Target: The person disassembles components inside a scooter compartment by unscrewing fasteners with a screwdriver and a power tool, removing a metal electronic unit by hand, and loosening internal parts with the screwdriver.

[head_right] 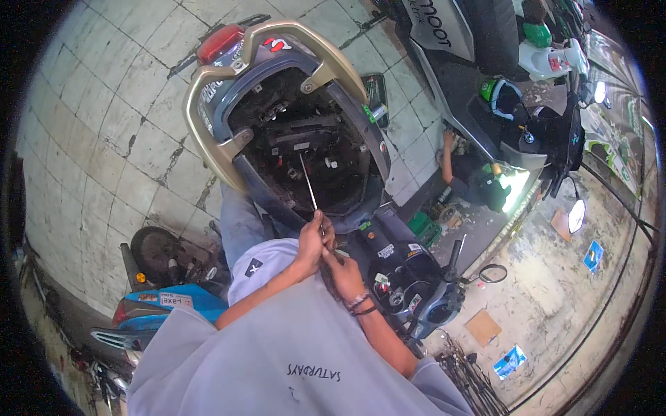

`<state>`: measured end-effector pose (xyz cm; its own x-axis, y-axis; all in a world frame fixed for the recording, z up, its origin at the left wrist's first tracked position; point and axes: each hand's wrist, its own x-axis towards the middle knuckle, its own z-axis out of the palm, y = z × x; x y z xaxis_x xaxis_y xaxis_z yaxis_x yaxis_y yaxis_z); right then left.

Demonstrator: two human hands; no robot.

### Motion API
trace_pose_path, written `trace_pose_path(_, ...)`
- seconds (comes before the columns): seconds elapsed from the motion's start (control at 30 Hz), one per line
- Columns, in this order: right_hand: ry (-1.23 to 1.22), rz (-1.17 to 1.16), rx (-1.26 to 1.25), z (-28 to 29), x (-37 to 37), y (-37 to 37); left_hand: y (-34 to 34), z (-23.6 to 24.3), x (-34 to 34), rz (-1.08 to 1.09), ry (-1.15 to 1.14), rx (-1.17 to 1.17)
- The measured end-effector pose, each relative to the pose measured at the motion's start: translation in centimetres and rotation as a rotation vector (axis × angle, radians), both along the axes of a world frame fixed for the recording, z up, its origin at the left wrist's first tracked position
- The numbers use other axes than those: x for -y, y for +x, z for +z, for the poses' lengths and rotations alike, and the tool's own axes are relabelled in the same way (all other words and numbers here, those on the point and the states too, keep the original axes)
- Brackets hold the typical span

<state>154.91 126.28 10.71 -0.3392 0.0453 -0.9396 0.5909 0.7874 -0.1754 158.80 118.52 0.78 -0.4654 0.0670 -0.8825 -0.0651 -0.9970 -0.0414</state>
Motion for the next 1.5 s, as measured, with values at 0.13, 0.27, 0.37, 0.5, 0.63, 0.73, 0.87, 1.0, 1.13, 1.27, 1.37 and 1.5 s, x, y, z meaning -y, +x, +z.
trace_pose_path(0.13, -0.278, -0.611, 0.303, 1.3, -2.8, -0.2, 0.4, -0.5, -0.2, 0.027, -0.029, -0.073)
trace_pose_path(0.27, -0.548, -0.544, 0.572, -3.1, -8.1, -0.5, 0.4, 0.3, -0.8, -0.165, -0.096, 0.114)
trace_pose_path(0.37, -0.296, 0.212, 0.146, -2.5, -7.5, 0.1, 2.2, 3.5, -2.6, -0.427, -0.524, -0.013)
trace_pose_path(0.5, -0.236, 0.706, -0.214, -3.1, -7.9, -0.4, 0.2, 5.1, -0.9, -0.362, -0.391, 0.137)
trace_pose_path(0.63, -0.267, 0.934, -0.262, -1.0, -6.8, -1.9, -0.4, 4.4, -1.9, -0.271, -0.251, 0.143)
trace_pose_path(0.73, -0.179, 0.712, -0.032, 1.6, -1.0, -4.1, -1.7, 6.0, -0.2, -0.195, -0.201, 0.223)
trace_pose_path(0.87, -0.129, 0.279, -0.006, 1.5, 0.7, -3.6, -2.1, 5.7, 0.7, -0.142, -0.083, 0.186)
trace_pose_path(1.0, -0.159, 0.312, 0.028, 2.0, 0.6, -2.9, -2.3, 6.0, 1.5, -0.185, -0.106, 0.215)
trace_pose_path(1.13, -0.089, 0.313, -0.063, 2.2, 2.0, -2.5, -1.0, 4.8, 0.5, -0.016, 0.138, 0.047)
trace_pose_path(1.27, 0.068, 0.39, -0.158, 2.6, 3.7, -2.2, -0.2, 4.1, -0.1, 0.115, 0.228, -0.063)
trace_pose_path(1.37, 0.206, 0.438, -0.189, 3.1, 5.7, -2.6, -0.7, 3.8, 0.6, 0.131, 0.275, -0.135)
trace_pose_path(1.5, 0.241, 0.602, -0.315, 1.9, 7.4, -2.1, -1.0, 2.2, 2.4, 0.336, 0.397, -0.217)
